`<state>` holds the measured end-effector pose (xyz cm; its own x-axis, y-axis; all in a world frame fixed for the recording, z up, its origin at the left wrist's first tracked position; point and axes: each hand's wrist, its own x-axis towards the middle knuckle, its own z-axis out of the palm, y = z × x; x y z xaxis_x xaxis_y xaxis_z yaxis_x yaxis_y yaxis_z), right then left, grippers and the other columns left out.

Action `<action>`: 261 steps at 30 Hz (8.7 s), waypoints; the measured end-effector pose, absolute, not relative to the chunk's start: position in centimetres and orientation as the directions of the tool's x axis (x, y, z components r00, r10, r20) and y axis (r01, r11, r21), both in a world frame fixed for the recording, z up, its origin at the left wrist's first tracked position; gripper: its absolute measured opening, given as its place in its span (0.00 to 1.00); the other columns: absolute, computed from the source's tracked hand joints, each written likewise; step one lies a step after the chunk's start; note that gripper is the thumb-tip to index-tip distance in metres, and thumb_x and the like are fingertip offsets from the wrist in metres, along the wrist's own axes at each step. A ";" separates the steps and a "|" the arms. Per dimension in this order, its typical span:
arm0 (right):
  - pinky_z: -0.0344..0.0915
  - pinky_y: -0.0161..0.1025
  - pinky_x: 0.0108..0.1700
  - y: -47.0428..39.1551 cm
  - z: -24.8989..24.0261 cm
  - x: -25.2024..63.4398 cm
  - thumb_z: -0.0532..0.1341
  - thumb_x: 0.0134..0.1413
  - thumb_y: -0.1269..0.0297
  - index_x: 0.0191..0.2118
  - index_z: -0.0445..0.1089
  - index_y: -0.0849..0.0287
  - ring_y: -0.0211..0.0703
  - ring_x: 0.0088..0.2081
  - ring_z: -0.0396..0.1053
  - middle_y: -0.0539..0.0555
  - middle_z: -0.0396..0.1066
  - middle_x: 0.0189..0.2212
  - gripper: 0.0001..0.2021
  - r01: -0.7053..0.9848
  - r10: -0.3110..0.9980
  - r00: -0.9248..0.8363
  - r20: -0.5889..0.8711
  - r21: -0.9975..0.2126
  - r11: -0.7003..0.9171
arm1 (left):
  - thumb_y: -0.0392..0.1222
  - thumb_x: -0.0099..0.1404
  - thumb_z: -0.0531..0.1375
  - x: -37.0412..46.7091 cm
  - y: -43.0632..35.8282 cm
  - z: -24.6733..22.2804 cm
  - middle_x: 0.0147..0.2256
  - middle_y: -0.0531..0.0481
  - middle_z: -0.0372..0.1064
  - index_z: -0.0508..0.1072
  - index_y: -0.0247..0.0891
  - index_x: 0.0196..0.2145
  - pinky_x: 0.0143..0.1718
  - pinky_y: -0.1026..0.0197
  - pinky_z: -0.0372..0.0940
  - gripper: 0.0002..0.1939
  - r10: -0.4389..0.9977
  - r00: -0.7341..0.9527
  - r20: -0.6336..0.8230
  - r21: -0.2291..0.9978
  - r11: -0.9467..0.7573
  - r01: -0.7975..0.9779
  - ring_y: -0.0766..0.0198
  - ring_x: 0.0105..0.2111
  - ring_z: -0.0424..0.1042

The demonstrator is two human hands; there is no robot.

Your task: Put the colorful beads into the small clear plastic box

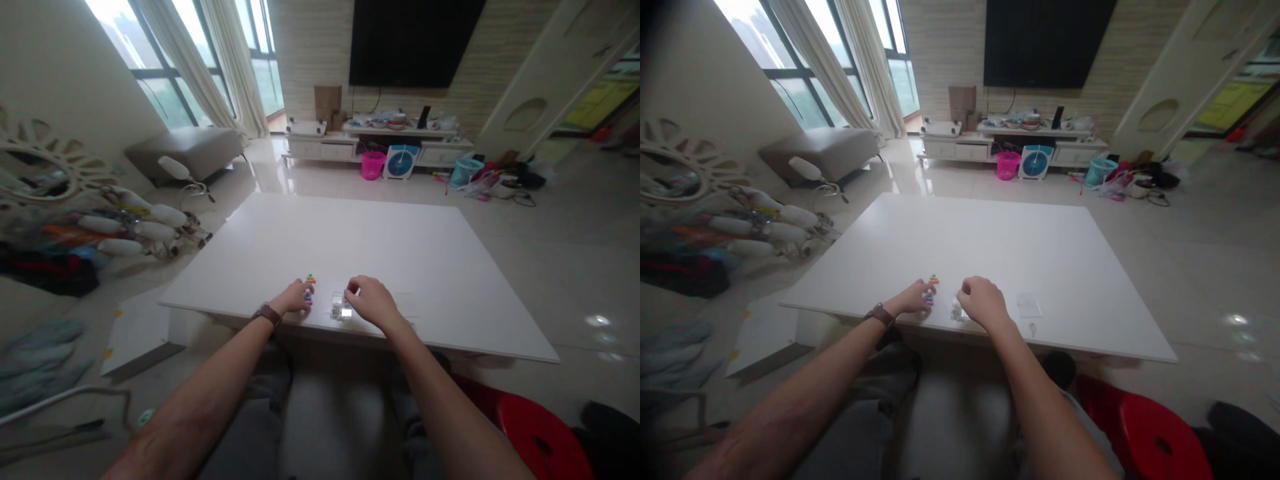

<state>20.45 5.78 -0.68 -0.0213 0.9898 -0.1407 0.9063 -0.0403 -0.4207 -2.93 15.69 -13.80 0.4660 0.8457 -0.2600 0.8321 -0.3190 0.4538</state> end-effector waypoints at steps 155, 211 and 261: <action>0.68 0.41 0.45 6.8 -8.0 21.1 0.63 0.57 0.67 0.43 0.81 0.56 0.54 0.46 0.76 0.64 0.78 0.45 0.10 0.985 0.916 -0.078 -0.393 -0.174 0.009 | 0.32 0.51 0.74 0.7 14.3 -9.5 0.28 0.50 0.76 0.81 0.35 0.27 0.30 0.66 0.66 0.06 0.786 0.614 0.075 0.779 -0.430 0.456 0.66 0.28 0.74; 0.63 0.32 0.36 7.9 -8.9 19.8 0.63 0.52 0.74 0.35 0.78 0.59 0.39 0.33 0.73 0.53 0.79 0.31 0.07 0.715 0.996 -0.061 -0.061 -0.699 0.001 | 0.34 0.51 0.72 1.7 14.1 -9.3 0.25 0.50 0.77 0.81 0.34 0.28 0.29 0.65 0.61 0.05 0.773 0.635 0.009 0.803 -0.384 0.455 0.66 0.26 0.71; 0.61 0.33 0.39 6.9 -10.4 19.8 0.61 0.59 0.72 0.38 0.79 0.60 0.44 0.39 0.75 0.60 0.80 0.37 0.08 0.962 0.936 -0.165 -0.310 -0.258 0.085 | 0.35 0.50 0.72 -0.5 15.5 -10.6 0.30 0.52 0.74 0.71 0.37 0.31 0.32 0.64 0.66 0.14 0.905 0.424 0.048 0.785 -0.297 0.544 0.65 0.30 0.72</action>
<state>19.85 6.91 -10.40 -0.1654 0.9364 -0.3096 0.9623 0.0845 -0.2584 -0.50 15.54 -10.55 0.4236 0.9046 0.0484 0.5442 -0.2968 0.7847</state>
